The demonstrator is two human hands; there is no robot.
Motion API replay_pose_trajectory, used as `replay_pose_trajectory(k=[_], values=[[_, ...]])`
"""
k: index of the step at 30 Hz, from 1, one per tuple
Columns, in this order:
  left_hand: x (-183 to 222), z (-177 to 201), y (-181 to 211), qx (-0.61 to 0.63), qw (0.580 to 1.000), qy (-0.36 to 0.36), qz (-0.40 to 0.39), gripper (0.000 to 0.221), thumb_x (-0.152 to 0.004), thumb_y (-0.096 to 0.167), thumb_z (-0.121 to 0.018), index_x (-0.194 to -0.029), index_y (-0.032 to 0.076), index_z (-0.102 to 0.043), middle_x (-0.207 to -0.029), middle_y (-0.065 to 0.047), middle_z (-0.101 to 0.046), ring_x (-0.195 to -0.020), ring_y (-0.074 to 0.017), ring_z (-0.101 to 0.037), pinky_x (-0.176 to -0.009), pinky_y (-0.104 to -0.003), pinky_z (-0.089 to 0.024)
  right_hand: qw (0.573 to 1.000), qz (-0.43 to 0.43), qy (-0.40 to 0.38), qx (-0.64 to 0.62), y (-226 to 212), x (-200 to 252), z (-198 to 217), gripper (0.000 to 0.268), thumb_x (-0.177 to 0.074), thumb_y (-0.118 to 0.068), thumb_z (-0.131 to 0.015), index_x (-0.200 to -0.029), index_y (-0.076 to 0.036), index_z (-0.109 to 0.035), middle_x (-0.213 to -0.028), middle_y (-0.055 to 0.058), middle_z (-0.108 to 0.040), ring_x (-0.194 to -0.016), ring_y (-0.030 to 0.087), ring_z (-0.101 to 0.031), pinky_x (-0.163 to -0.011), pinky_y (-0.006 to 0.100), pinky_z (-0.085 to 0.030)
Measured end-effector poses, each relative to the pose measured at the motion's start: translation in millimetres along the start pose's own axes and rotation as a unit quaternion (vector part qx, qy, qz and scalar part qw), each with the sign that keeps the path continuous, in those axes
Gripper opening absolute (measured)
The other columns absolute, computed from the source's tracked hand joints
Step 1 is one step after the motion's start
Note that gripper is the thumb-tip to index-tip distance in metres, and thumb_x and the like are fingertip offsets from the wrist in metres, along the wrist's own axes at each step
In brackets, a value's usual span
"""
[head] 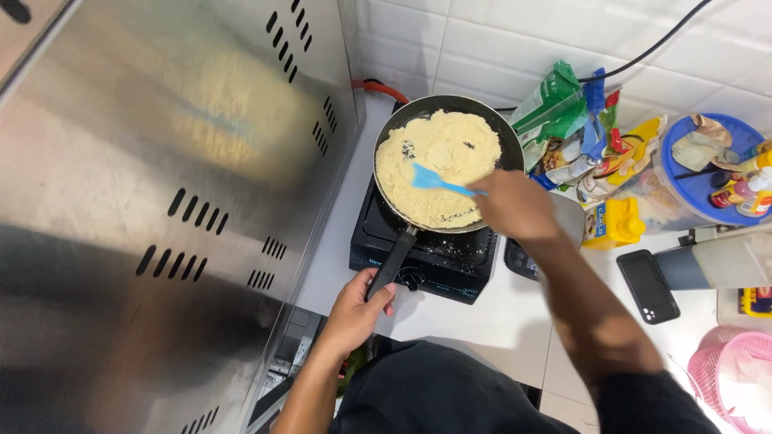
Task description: Toasting milk powder in a frying pan on a portable stove while stirring continuously with a spatula to ensure even browning.
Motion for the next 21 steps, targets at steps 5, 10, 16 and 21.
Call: replay_pose_trajectory(k=[5, 10, 16, 21], values=[[11, 1, 1, -0.043, 0.995, -0.013, 0.091, 0.02, -0.097, 0.034, -0.059, -0.106, 0.016, -0.066, -0.084, 0.002, -0.069, -0.092, -0.0125, -0.063, -0.092, -0.029, -0.042, 0.988, -0.129, -0.003, 0.089, 37, -5, 21, 0.043, -0.104, -0.015, -0.044, -0.134, -0.032, -0.07, -0.098, 0.003, -0.076, -0.082, 0.025, -0.072, -0.061, 0.039, -0.06], [8, 2, -14, 0.053, 0.993, -0.018, 0.103, 0.027, -0.097, 0.024, -0.062, -0.12, 0.011, -0.067, -0.091, -0.004, -0.07, -0.093, -0.0148, -0.067, -0.096, -0.029, -0.05, 0.997, -0.078, -0.004, -0.007, 42, -27, -11, 0.035, -0.107, -0.019, -0.051, -0.138, -0.026, -0.067, -0.111, 0.005, -0.079, -0.065, 0.018, -0.067, -0.063, 0.038, -0.061], [12, 3, -15, 0.097, 0.986, -0.026, 0.132, 0.044, -0.094, 0.019, -0.063, -0.138, 0.014, -0.061, -0.12, -0.001, -0.067, -0.101, -0.0159, -0.069, -0.09, -0.031, -0.055, 0.977, -0.2, -0.052, 0.05, 56, -1, 11, 0.033, -0.106, -0.033, -0.055, -0.136, -0.036, -0.067, -0.084, 0.006, -0.071, -0.054, 0.016, -0.046, -0.044, 0.026, -0.034], [16, -2, -22, 0.149, 0.98, -0.025, 0.13, 0.061, -0.094, 0.021, -0.061, -0.153, 0.022, -0.045, -0.129, -0.007, -0.069, -0.104, -0.0185, -0.069, -0.092, -0.034, -0.056, 0.996, -0.058, 0.021, -0.063, 12, -33, -3, 0.036, -0.106, -0.01, -0.051, -0.136, -0.018, -0.068, -0.081, 0.006, -0.076, -0.045, 0.012, -0.049, -0.034, 0.022, -0.032]])
Point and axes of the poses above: each hand's wrist, its own x-axis away from the middle knuckle, its own z-axis out of the back of the hand, y = z × x, the point moved 10 cm from there along -x, towards the middle knuckle
